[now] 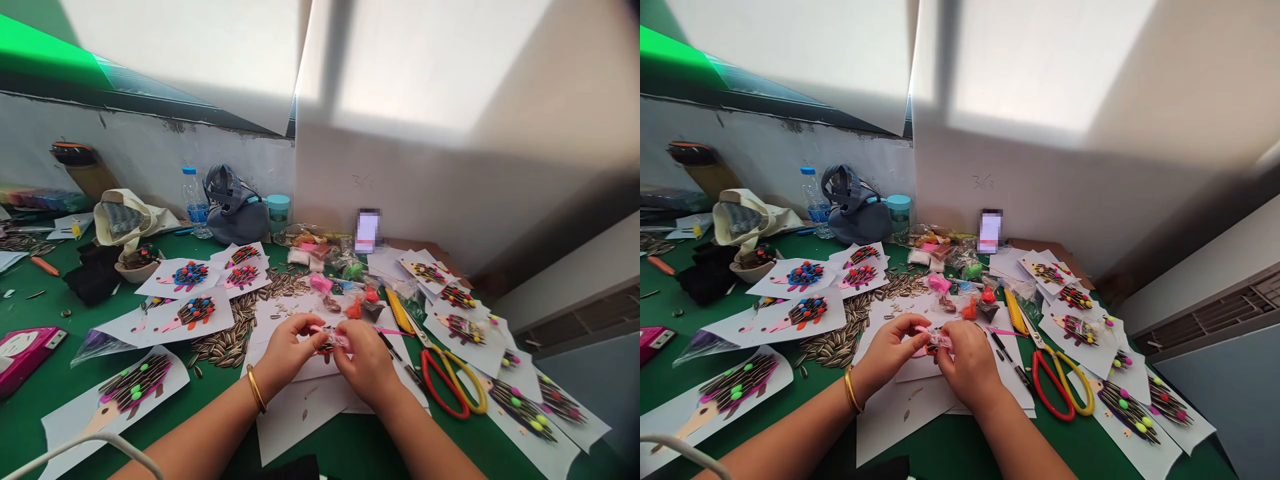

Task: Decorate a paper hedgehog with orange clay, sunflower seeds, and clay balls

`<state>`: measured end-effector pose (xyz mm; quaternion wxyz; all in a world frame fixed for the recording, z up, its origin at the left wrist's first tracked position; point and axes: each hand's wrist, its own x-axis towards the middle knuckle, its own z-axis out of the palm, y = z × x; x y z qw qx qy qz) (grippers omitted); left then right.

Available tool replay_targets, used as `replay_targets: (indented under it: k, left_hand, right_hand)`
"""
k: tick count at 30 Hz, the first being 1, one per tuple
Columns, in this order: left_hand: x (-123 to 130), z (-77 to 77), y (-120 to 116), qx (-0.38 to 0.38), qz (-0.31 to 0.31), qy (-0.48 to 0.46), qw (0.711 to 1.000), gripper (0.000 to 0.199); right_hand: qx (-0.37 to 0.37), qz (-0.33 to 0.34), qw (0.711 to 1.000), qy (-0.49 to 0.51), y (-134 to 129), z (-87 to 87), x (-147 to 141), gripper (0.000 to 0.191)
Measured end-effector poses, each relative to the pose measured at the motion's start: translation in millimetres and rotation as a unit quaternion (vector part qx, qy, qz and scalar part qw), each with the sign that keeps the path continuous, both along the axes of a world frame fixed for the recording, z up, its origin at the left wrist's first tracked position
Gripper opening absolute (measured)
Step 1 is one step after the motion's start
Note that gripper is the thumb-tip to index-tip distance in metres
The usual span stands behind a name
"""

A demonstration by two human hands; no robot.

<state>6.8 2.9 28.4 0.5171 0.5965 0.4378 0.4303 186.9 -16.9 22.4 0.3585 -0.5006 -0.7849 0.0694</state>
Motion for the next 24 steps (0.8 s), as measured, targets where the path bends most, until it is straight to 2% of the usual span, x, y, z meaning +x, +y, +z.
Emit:
replay_targets:
  k: [2,6,9,12,15,18,21,24]
  left_hand:
    - [1.5,0.0,-0.6,-0.028,0.006,-0.021,0.999,0.025]
    - [1.8,1.5,0.2,0.024,0.051,-0.005,0.998,0.017]
    - [0.2,3.9,1.0,-0.004,0.048,-0.087,0.995,0.019]
    - [-1.3,5.2,1.8,-0.050,0.034,-0.177,0.982,0.027]
    - [-1.7,5.5,2.4,-0.077,0.016,-0.211,0.974,0.033]
    - [-0.8,6.9,1.8,-0.100,0.009,-0.226,0.969,0.036]
    - [0.2,9.0,1.0,-0.116,0.007,-0.249,0.962,0.036]
    - [0.1,9.4,1.3,-0.137,0.003,-0.256,0.957,0.033]
  right_hand:
    - [-0.003,0.007,1.000,-0.002,-0.4,-0.2,-0.3,0.013]
    - [-0.021,0.007,1.000,-0.005,-1.3,0.4,-0.6,0.010]
    - [-0.046,-0.013,0.999,-0.014,-0.6,0.3,-0.3,0.005]
    - [-0.046,-0.040,0.998,-0.006,3.8,-1.0,6.1,0.010]
    - [-0.006,-0.097,0.995,0.014,13.9,-3.8,25.1,0.024]
    - [0.045,-0.175,0.983,-0.027,28.3,-11.1,54.0,0.038]
    - [0.049,-0.251,0.963,-0.080,40.8,-22.8,79.5,0.041]
    - [0.037,-0.281,0.952,-0.117,45.3,-28.7,88.8,0.041]
